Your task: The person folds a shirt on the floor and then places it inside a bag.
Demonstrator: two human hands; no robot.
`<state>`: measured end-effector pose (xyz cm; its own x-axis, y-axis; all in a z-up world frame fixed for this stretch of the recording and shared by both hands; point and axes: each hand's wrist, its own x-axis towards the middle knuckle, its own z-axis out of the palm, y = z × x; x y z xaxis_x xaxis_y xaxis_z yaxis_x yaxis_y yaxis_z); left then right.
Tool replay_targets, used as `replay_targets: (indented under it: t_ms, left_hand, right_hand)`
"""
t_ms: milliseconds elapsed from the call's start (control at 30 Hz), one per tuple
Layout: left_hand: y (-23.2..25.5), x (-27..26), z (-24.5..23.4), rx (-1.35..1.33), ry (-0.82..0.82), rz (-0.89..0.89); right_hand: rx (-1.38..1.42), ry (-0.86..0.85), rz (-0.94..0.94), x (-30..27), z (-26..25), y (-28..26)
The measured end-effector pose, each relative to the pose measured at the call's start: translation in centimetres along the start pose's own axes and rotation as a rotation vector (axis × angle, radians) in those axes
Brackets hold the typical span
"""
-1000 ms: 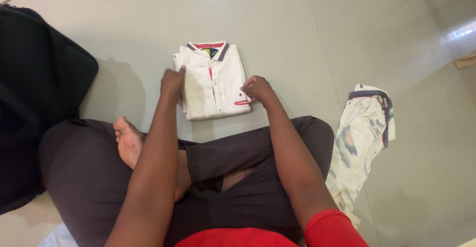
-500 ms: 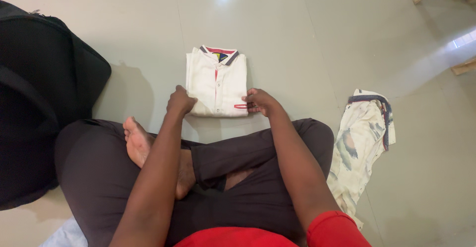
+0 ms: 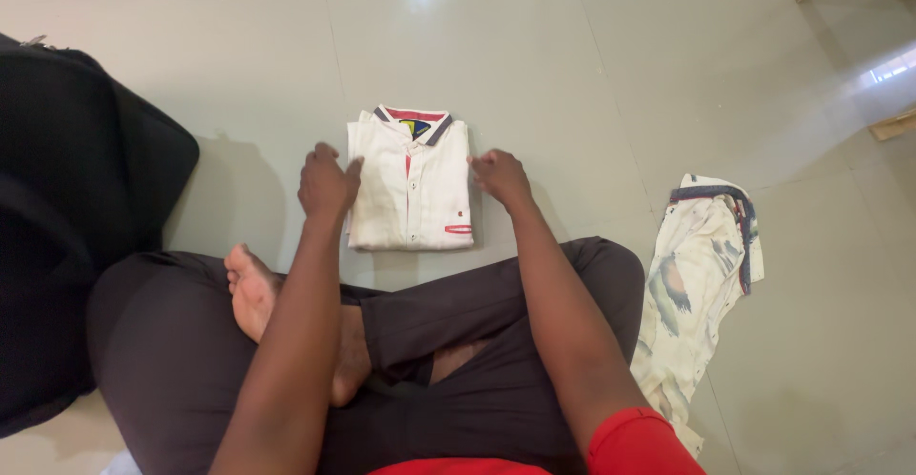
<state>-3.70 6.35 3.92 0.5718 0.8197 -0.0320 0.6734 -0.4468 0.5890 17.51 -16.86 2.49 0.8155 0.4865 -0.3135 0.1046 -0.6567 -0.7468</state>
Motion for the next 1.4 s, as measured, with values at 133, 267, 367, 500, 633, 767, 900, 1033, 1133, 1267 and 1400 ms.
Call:
replay_targets:
  t_ms: [133,267,367,500,633,767,900,1033,1133,1267,1400]
  left_hand:
    - [0.9,3.4,2.5,-0.181,0.121,0.053]
    - [1.4,5.1,4.5,-0.186,0.102,-0.013]
    - [0.9,6.0,5.4,-0.189,0.07,0.01]
    - [0.7,6.7,5.7,-0.398,0.111,-0.101]
    - [0.1,5.7,5.8,-0.444,0.129,-0.135]
    - [-0.6,5.3,5.4,-0.461,0.128,-0.221]
    - [-3.2,4.3,5.1,-0.265,0.036,-0.265]
    - [-4.0,2.8,4.8,-0.061,-0.203,-0.15]
    - [-2.9,0.7,4.0,0.005,-0.31,-0.222]
    - [-2.3,-1.3,3.2,0.13,-0.481,-0.291]
    - [-4.3,-2.1,6.0,0.183,-0.476,-0.153]
  right_hand:
    - [0.133,0.092,0.027,1.0,1.5,-1.9]
    - [-0.015,0.148,-0.058,2.3,2.7,-1.6]
    - [0.034,0.121,-0.059,3.4,2.8,-0.5]
    - [0.246,0.083,-0.047,3.9,2.5,-0.1]
    - [0.33,-0.014,-0.028,2.6,2.4,-0.8]
    - [0.264,-0.069,0.145,0.6,1.0,-2.6]
    - [0.184,-0.168,0.193,-0.3,0.9,-0.8]
    - [0.211,-0.108,-0.015,1.2,2.9,1.8]
    - [0.154,-0.024,-0.073,1.1,4.0,2.7]
    - [-0.032,-0.235,0.176,-0.3,3.2,1.9]
    - [-0.192,-0.489,0.133,-2.0,2.9,3.0]
